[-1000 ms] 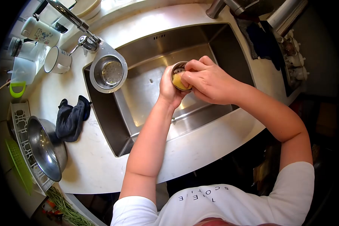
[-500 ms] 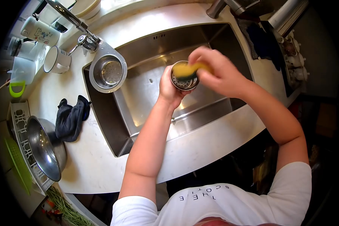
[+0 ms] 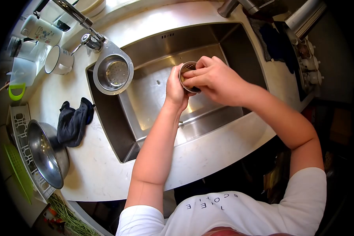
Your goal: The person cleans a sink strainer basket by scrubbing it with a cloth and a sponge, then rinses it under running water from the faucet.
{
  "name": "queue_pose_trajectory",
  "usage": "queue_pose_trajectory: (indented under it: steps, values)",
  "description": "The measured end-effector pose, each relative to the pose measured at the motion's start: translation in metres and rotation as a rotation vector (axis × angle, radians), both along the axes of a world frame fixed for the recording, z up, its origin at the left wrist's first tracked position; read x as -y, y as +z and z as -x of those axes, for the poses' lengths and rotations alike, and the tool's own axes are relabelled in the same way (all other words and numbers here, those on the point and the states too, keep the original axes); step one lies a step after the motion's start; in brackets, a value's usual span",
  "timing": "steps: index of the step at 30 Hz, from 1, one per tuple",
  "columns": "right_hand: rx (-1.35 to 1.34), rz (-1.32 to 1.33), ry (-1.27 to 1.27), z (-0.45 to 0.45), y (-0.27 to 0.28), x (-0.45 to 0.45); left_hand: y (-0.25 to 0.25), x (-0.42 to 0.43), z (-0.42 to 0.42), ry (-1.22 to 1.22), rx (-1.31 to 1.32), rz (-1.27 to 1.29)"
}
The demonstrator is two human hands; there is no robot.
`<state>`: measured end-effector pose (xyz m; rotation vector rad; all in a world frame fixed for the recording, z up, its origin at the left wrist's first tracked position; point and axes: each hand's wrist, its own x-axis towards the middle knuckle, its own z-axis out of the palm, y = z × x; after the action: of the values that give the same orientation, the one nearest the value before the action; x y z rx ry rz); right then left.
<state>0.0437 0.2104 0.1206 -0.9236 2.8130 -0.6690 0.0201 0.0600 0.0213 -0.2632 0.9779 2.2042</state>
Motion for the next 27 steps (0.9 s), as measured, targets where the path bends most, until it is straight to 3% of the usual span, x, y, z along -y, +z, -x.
queue_pose_trajectory:
  steps: [3, 5, 7, 12, 15, 17, 18, 21, 23, 24, 25, 27]
  values:
    - [0.19, 0.001, 0.122, 0.007, 0.009, -0.013, 0.002, -0.004, -0.001, -0.004, -0.02, -0.024]
    - [0.101, -0.085, 0.162, 0.005, 0.014, -0.011, 0.003, -0.007, -0.001, 0.013, 0.008, -0.019]
    - [-0.363, -0.398, 0.325, 0.001, 0.009, -0.009, 0.002, -0.003, -0.001, -0.048, 0.125, -0.071]
    - [-0.449, -0.47, 0.145, -0.007, -0.005, 0.002, 0.011, -0.012, -0.006, 0.043, 0.114, -0.007]
    - [-0.255, -0.563, -0.079, -0.009, -0.005, 0.011, 0.005, -0.021, -0.009, 0.217, -0.033, 0.139]
    - [0.162, -0.017, -0.245, -0.001, -0.008, 0.007, 0.006, -0.019, -0.01, 0.264, 0.0, 0.124]
    - [0.11, 0.139, -0.219, -0.001, -0.015, 0.007, 0.009, -0.016, -0.008, 0.236, -0.004, 0.096]
    - [0.009, 0.075, -0.031, -0.005, -0.018, -0.001, -0.004, -0.003, -0.001, 0.145, -0.01, 0.073]
    - [-0.002, 0.003, 0.041, -0.004, -0.006, -0.01, -0.009, 0.006, 0.008, -0.21, 0.01, -0.165]
    - [-0.088, -0.076, 0.171, -0.002, -0.003, -0.016, 0.02, 0.001, 0.003, -0.188, 0.133, 0.046]
    - [-0.176, -0.156, 0.301, -0.002, 0.0, -0.02, 0.005, 0.002, 0.005, -0.194, 0.134, 0.045]
    - [-0.256, -0.222, 0.346, -0.003, -0.001, -0.019, -0.037, 0.006, 0.014, -0.412, 0.099, -0.504]
